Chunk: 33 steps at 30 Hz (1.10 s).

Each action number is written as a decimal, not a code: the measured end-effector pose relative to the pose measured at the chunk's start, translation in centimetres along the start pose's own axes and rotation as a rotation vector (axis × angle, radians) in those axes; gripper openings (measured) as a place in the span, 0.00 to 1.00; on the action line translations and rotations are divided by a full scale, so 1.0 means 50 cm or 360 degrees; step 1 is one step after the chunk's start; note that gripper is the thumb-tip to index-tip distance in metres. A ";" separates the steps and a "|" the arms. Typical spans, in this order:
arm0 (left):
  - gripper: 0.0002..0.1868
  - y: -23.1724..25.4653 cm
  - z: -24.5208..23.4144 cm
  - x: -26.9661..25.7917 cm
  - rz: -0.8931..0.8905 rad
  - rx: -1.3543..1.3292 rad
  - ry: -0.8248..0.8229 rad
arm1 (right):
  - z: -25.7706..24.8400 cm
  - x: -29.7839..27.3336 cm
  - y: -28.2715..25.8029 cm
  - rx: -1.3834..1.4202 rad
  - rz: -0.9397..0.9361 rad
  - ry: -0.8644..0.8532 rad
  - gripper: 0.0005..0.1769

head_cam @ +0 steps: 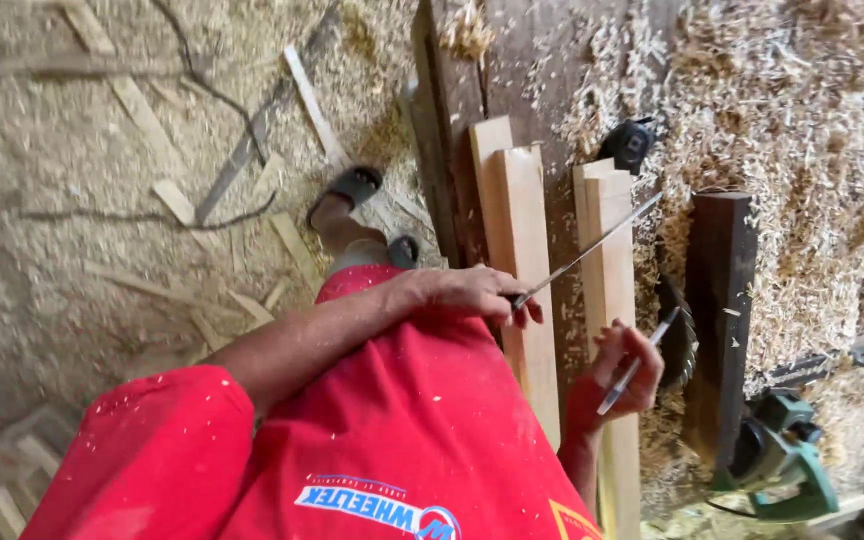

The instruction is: Use a try square and a pen to mark measurement lines on wood planks.

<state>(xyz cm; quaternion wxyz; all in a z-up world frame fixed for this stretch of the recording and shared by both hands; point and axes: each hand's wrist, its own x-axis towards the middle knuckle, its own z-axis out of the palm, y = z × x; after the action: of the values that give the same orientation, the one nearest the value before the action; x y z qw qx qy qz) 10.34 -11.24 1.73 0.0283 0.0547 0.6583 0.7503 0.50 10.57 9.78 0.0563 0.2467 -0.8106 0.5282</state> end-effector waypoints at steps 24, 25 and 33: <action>0.25 -0.182 0.086 0.075 -0.0605 0.0147 0.1521 | 0.105 0.138 0.028 -0.0115 -0.0115 -0.0902 0.22; 0.26 -0.180 0.089 0.076 -0.0602 0.0132 0.1522 | 0.111 0.137 0.010 -0.0074 -0.0048 -0.0907 0.21; 0.26 -0.135 0.070 0.068 -0.0798 -0.0001 0.1388 | 0.150 0.167 0.102 0.0122 0.0287 -0.0960 0.13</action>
<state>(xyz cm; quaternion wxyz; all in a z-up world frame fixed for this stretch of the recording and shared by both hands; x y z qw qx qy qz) 7.19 -6.50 -4.38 -0.0701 -0.4238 0.6016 0.6735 -7.86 2.72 5.22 -0.2431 0.3211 -0.7889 0.4641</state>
